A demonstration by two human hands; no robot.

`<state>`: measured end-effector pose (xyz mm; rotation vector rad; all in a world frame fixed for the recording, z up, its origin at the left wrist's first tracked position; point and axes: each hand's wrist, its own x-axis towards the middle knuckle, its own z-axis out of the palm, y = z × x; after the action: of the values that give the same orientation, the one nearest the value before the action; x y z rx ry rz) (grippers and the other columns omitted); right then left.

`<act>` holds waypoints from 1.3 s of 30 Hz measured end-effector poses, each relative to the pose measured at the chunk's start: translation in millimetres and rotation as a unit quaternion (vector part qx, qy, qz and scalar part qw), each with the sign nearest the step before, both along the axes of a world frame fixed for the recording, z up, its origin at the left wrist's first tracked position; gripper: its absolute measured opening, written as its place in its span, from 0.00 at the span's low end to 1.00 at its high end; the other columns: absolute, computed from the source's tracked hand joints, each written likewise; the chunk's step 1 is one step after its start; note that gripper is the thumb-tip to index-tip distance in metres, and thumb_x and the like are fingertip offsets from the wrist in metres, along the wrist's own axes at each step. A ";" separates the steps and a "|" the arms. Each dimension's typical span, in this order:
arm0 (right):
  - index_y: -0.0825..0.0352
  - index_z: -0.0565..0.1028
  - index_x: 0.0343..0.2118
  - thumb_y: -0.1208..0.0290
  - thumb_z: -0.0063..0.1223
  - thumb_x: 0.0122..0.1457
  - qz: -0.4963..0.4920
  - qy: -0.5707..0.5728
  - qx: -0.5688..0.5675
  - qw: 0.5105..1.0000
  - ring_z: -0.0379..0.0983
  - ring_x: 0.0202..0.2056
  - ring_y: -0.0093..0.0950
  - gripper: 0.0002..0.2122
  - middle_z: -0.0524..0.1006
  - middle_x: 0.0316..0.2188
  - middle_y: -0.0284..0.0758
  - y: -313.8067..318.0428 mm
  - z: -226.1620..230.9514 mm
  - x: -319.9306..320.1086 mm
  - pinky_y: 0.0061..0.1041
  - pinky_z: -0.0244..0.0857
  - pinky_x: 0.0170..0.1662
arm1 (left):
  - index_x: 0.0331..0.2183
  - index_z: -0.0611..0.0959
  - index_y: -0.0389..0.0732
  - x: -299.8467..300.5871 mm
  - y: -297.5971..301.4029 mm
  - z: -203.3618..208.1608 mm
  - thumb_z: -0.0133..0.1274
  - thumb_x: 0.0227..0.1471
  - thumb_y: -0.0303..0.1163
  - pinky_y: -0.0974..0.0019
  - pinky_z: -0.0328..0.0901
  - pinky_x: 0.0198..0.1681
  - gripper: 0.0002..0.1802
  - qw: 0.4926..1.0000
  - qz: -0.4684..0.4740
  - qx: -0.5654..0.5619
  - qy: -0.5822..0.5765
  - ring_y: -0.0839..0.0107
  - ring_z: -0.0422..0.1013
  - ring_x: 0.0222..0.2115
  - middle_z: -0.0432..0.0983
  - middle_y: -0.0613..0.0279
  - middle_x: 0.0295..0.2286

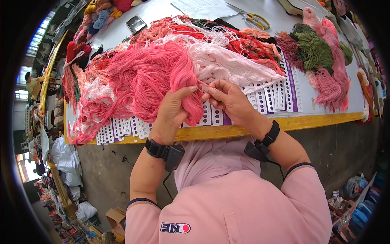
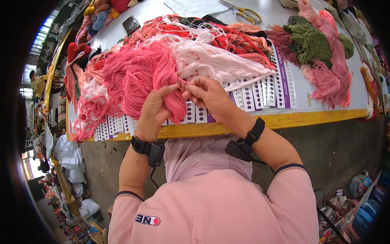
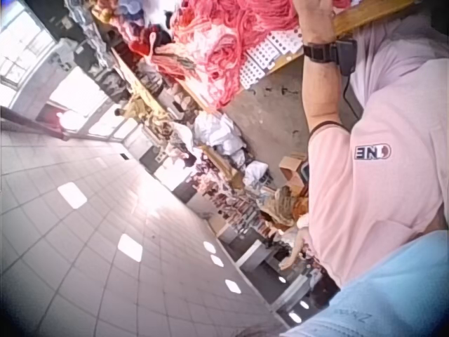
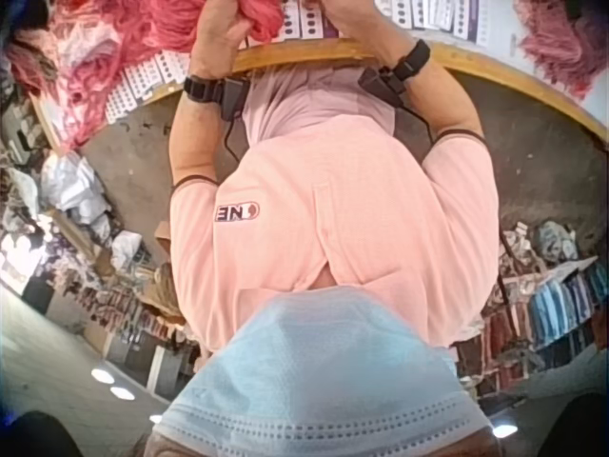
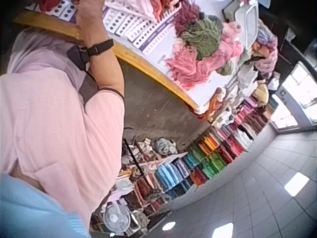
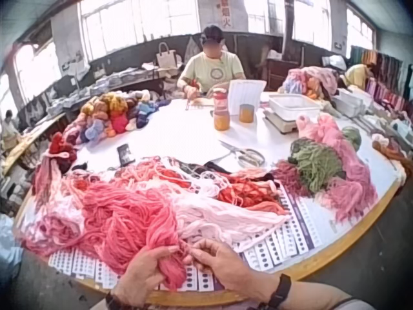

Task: The person sorts bundles of pink and white thread by hand, threading individual strands through holes in paper cards. After filling the cards, the person gathers the thread and cards together and moves them to the side of the table.

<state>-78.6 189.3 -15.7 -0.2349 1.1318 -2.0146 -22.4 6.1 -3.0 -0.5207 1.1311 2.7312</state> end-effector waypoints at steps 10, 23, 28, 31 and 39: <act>0.65 0.72 0.36 0.69 0.42 0.68 0.003 0.020 0.018 1.000 0.65 0.23 0.12 0.08 0.78 0.27 0.31 0.6 -2.9 1.1 0.12 0.58 0.26 | 0.53 0.70 0.31 1.1 -3.5 -4.5 0.53 0.51 0.20 0.65 0.68 0.48 0.26 1.000 -0.008 0.000 0.023 0.66 0.73 0.41 0.75 0.55 0.38; 0.69 0.75 0.43 0.71 0.59 0.58 0.006 0.129 0.093 0.987 0.71 0.31 0.13 0.12 0.78 0.33 0.29 -14.1 -2.5 2.0 0.14 0.65 0.35 | 0.47 0.74 0.33 -2.0 1.6 -2.8 0.55 0.49 0.17 0.63 0.72 0.44 0.21 1.000 0.031 0.004 0.003 0.64 0.75 0.40 0.76 0.56 0.39; 0.69 0.77 0.41 0.72 0.59 0.58 -0.027 0.091 0.075 0.993 0.72 0.34 0.14 0.10 0.78 0.32 0.28 -19.8 -3.3 5.5 0.15 0.66 0.38 | 0.46 0.75 0.32 -1.5 0.6 -3.4 0.55 0.49 0.17 0.62 0.71 0.48 0.19 1.000 0.020 0.000 -0.009 0.63 0.75 0.41 0.76 0.54 0.40; 0.68 0.78 0.39 0.71 0.59 0.59 -0.028 0.096 0.094 0.991 0.69 0.30 0.12 0.08 0.78 0.31 0.27 -16.5 1.0 5.5 0.14 0.63 0.34 | 0.45 0.76 0.32 -1.5 2.5 1.7 0.55 0.50 0.18 0.62 0.72 0.47 0.18 1.000 0.021 0.001 -0.020 0.63 0.75 0.40 0.77 0.54 0.40; 0.68 0.76 0.37 0.73 0.55 0.60 0.003 0.024 0.079 0.997 0.71 0.32 0.16 0.06 0.77 0.30 0.29 -3.7 0.7 -3.8 0.17 0.65 0.37 | 0.41 0.78 0.30 -1.4 -0.4 4.2 0.54 0.52 0.21 0.61 0.73 0.44 0.12 1.000 0.018 0.017 -0.005 0.62 0.77 0.37 0.79 0.52 0.36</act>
<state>-82.4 185.6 -15.0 -0.2058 1.3120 -1.9108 -23.8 5.7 1.2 -0.5555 1.0824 2.7699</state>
